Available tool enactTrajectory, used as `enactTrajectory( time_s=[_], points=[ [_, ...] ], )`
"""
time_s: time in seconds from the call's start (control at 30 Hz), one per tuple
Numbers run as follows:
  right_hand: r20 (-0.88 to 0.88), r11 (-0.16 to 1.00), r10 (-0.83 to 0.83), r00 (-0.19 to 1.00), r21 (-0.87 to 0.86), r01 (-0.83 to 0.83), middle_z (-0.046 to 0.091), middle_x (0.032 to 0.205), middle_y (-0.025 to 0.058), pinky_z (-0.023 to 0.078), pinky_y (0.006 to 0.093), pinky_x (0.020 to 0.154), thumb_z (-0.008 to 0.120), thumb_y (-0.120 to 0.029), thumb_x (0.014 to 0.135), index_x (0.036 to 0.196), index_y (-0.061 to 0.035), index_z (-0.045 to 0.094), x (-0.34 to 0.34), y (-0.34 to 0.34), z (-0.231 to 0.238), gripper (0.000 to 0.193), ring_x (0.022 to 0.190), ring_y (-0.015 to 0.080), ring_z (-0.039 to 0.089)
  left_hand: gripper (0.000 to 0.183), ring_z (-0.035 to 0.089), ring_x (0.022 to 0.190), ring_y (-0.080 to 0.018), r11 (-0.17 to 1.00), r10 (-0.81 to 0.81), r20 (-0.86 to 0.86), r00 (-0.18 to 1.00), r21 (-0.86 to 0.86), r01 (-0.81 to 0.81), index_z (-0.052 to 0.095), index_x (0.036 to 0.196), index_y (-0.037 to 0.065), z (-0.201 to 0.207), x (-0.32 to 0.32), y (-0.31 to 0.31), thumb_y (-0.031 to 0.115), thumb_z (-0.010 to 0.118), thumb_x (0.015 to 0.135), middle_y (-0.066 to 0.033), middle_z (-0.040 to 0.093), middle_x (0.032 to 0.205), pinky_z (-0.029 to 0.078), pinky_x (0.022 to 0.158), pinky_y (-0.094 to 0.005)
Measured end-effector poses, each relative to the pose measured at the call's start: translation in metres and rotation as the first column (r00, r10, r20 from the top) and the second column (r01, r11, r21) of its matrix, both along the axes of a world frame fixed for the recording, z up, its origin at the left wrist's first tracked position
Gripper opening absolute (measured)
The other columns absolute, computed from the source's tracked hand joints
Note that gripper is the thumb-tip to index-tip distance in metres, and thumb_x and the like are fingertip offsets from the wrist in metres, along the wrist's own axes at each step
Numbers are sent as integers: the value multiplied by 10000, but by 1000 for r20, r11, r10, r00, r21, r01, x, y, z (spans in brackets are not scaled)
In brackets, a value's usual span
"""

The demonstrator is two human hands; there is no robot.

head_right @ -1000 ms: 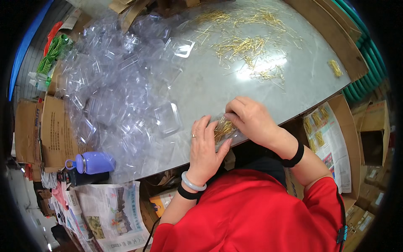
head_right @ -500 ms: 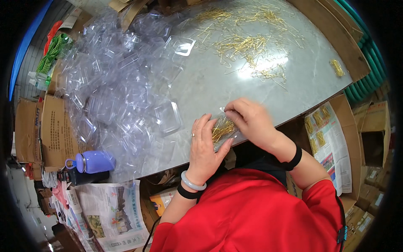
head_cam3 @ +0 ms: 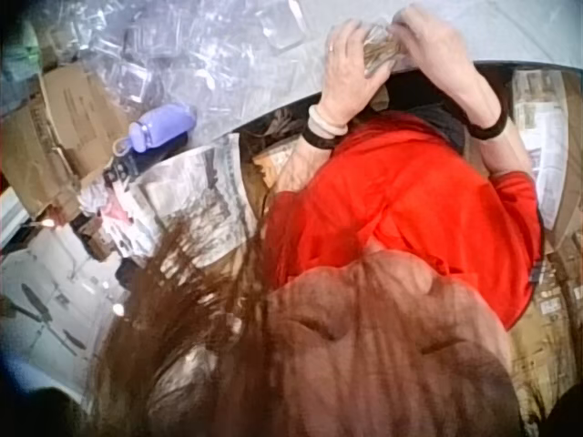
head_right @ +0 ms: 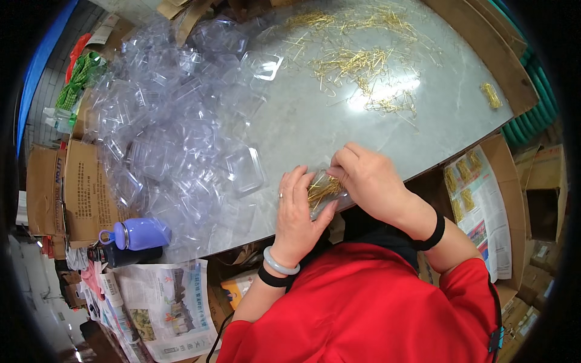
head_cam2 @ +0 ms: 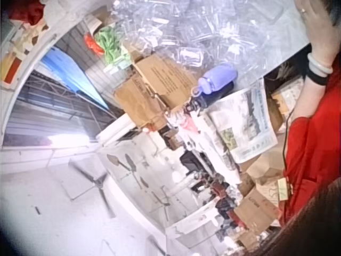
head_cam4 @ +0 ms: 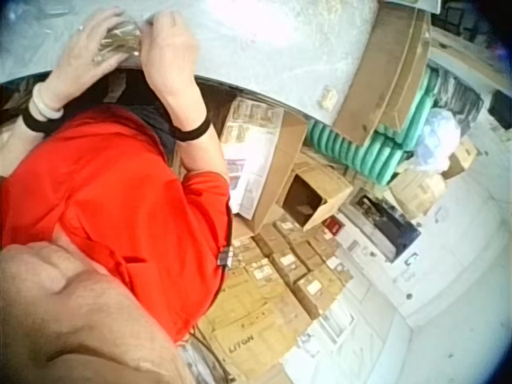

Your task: The recorder is sorting small gold-colored metal pins and placing them into clear plastic containers at a workstation.

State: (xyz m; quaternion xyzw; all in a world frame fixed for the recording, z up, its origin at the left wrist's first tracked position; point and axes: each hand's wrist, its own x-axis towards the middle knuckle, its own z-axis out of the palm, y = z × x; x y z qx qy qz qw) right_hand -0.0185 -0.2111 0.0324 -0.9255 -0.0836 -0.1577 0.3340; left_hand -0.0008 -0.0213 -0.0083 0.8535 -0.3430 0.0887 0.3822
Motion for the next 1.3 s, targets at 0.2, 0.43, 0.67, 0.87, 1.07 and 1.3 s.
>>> enactTrajectory(
  time_s=[0.2, 0.43, 0.67, 0.87, 1.07, 1.3],
  points=[
    [36, 998, 52, 998, -31, -51, 598, 849, 99, 513, 402, 621, 736, -108, 864, 911, -64, 670, 3, 1, 1, 93, 728, 307, 642, 630, 451, 1320, -429, 1000, -8, -14, 1000, 5, 8, 480, 1345, -13, 4, 0, 1, 198, 793, 841, -221, 469, 1405, 343, 1167, -546],
    [74, 994, 24, 997, -106, -16, 608, 896, 104, 519, 396, 647, 680, -98, 919, 1048, -67, 676, 1, -3, -11, 133, 761, 318, 646, 625, 424, 1349, -438, 1000, -22, -45, 999, 11, 22, 476, 1346, -22, 3, -1, 1, 184, 789, 846, -225, 462, 1418, 339, 1165, -535],
    [4, 927, -157, 988, -344, 149, 572, 1309, 196, 451, 465, 1033, 670, -303, 944, 1319, -57, 577, 42, -112, 3, 458, 1235, 412, 525, 703, 407, 1357, -470, 994, -20, -8, 1000, 104, 21, 409, 1447, -51, 20, -6, 0, 218, 752, 896, -246, 480, 1426, 363, 1132, -524],
    [-148, 859, 58, 987, -496, -125, 475, 1465, 219, 373, 479, 1139, 643, -388, 961, 1418, -30, 493, 46, -97, -11, 599, 1356, 413, 442, 704, 410, 1361, -471, 953, 50, 99, 994, 293, -77, 403, 1470, -53, 28, 6, 8, 306, 699, 942, -250, 485, 1438, 389, 1106, -519],
    [-80, 870, 177, 981, -454, -194, 540, 1359, 200, 426, 471, 1078, 593, -465, 968, 1370, -57, 536, 64, -85, 0, 575, 1274, 393, 507, 691, 425, 1356, -465, 946, 93, 111, 989, 299, -123, 416, 1459, -68, 27, 10, 14, 329, 678, 957, -251, 484, 1445, 385, 1111, -517],
    [-250, 863, 36, 968, -480, -156, 501, 1393, 212, 392, 489, 1104, 586, -515, 957, 1373, -34, 508, 80, -97, 2, 640, 1290, 420, 474, 681, 408, 1378, -463, 951, 79, 105, 991, 290, -107, 414, 1458, -72, 25, 1, 20, 314, 676, 961, -255, 471, 1457, 371, 1130, -513]
  ],
)
